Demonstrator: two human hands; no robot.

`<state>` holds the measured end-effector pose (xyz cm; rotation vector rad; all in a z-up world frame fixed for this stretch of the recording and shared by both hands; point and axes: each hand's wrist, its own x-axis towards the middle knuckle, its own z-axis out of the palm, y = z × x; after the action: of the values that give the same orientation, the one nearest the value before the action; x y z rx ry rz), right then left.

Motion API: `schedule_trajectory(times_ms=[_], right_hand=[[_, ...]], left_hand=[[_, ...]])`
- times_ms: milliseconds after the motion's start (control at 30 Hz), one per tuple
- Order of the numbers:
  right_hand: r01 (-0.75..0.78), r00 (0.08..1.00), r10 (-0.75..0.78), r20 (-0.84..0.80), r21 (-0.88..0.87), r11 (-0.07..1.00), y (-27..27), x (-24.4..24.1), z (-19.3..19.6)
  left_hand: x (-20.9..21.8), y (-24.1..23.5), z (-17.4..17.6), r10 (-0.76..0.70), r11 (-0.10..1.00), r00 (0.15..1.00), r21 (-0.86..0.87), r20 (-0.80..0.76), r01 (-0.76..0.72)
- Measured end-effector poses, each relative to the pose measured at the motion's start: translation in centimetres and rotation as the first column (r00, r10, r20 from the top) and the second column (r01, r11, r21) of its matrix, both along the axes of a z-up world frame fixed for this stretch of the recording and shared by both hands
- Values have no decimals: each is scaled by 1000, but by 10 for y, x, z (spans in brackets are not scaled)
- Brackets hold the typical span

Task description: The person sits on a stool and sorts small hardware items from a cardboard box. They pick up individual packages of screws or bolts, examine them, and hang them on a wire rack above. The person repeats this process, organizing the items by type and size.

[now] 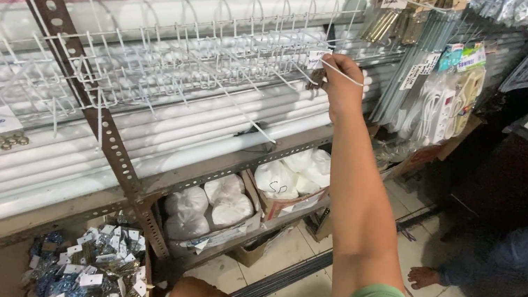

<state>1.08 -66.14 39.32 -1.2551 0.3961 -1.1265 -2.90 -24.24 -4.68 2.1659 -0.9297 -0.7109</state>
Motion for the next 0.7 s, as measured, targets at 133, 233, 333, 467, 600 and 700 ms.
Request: schedule_trajectory(times_ms=[133, 233, 333, 467, 600, 700], right_hand=[[132, 991, -128, 39, -136, 982, -5, 5, -11], [273, 961, -267, 75, -407, 871, 3, -1, -16], [334, 929, -357, 101, -647, 686, 24, -16, -9], [399, 912, -340, 232, -696, 597, 35, -22, 0], [419, 908, -255, 333, -693, 587, 30, -19, 9], [486, 871, -350, 344, -700, 523, 24, -19, 17]], left_hand=[[10, 1, -8, -162, 965, 961, -169, 222, 202], [6, 5, -21, -87, 960, 953, -231, 289, 158], [11, 5, -44, -53, 960, 980, -261, 190, 103], [-19, 21, 207, -275, 952, 817, 262, 507, 157], [-5, 10, 130, -167, 980, 795, 9, 584, 200], [4, 1, 11, -195, 948, 872, -143, 449, 286]])
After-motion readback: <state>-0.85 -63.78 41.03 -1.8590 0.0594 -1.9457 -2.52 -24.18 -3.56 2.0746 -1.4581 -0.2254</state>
